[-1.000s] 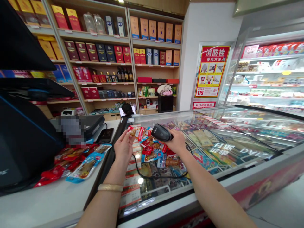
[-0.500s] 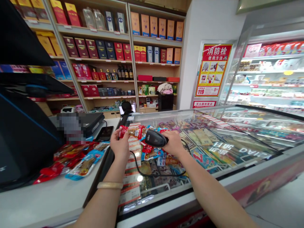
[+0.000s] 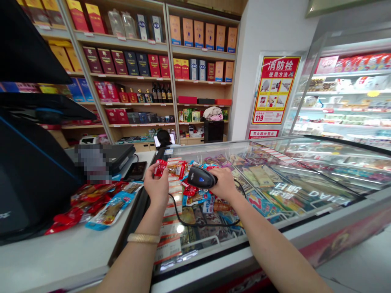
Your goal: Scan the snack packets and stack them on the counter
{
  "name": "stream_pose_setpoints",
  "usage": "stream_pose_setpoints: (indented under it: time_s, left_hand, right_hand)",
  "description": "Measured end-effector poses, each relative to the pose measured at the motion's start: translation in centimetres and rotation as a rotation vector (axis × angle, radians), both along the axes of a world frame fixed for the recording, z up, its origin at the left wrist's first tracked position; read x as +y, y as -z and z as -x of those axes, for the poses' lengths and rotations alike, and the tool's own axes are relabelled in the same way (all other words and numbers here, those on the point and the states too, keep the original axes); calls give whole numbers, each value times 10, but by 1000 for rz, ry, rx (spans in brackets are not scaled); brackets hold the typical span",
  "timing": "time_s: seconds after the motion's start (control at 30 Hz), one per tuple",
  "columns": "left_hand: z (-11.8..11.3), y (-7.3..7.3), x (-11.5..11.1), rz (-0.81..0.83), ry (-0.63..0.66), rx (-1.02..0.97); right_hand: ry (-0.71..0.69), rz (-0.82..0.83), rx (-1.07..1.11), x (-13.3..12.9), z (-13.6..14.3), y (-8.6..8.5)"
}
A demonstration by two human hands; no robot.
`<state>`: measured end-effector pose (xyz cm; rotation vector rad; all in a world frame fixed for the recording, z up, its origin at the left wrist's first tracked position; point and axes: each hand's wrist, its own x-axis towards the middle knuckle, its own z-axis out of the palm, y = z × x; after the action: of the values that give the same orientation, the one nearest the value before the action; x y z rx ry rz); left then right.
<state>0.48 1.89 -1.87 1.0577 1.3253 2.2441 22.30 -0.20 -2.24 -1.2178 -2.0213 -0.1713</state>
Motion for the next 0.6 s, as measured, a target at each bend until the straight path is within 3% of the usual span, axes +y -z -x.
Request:
stream_pose_setpoints:
  time_s: [0.17,0.37,0.6]
  left_hand:
    - [1,4,4,-23,30,-46]
    - [16,9,17,57,121,-379]
    - [83,-1,32,-122,-230,-462]
  right_hand:
    - [-2,-7,6,3,-1,3]
    - [-4,-28,55,6,-3,6]
    - [-23,-31,93,7,-4,10]
